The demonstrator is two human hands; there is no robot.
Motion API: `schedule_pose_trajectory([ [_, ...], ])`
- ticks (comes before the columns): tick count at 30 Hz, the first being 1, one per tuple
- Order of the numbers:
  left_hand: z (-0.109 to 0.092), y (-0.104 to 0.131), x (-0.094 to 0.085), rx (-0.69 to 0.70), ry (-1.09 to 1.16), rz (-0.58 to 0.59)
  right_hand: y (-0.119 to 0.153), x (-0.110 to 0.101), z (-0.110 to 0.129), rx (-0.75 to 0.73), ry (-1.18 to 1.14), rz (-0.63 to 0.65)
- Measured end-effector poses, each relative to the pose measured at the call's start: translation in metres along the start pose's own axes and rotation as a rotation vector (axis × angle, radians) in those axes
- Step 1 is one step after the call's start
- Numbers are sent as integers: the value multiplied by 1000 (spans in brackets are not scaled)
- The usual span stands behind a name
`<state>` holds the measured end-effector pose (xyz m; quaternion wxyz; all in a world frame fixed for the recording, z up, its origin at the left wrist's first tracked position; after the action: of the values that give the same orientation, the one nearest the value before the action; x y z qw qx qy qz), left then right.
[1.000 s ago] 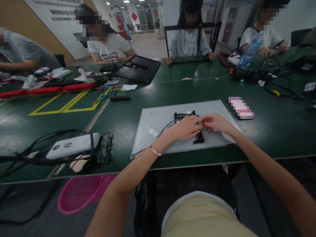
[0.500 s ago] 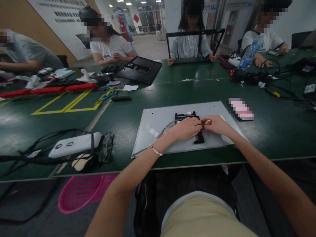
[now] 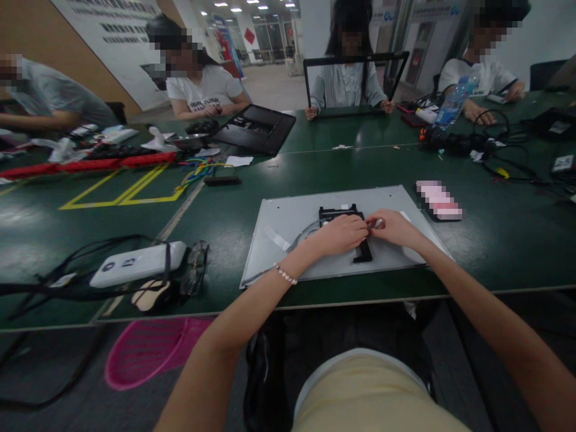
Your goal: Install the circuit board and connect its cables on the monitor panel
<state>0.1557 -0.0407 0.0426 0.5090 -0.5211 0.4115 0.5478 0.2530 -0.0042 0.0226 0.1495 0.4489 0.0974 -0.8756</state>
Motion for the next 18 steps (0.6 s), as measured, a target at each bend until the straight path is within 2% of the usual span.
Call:
schedule_pose_trajectory([
  [8,0,0,1,-13,-24,23,-2,5,-2,-5,-37,60],
  [18,-1,0,0,-27,-37,23,-1,6,-4,1,-86,74],
])
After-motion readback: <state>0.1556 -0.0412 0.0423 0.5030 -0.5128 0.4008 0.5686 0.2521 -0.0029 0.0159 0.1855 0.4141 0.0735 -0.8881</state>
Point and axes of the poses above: each hand's wrist, its own y-axis away from the middle knuckle, its own x-axis out of the palm, z = x × y, the point moved 9 cm from there along -y, towards the middle knuckle, and after that the axes turned 9 degrees about z, right-handed, at the moved point
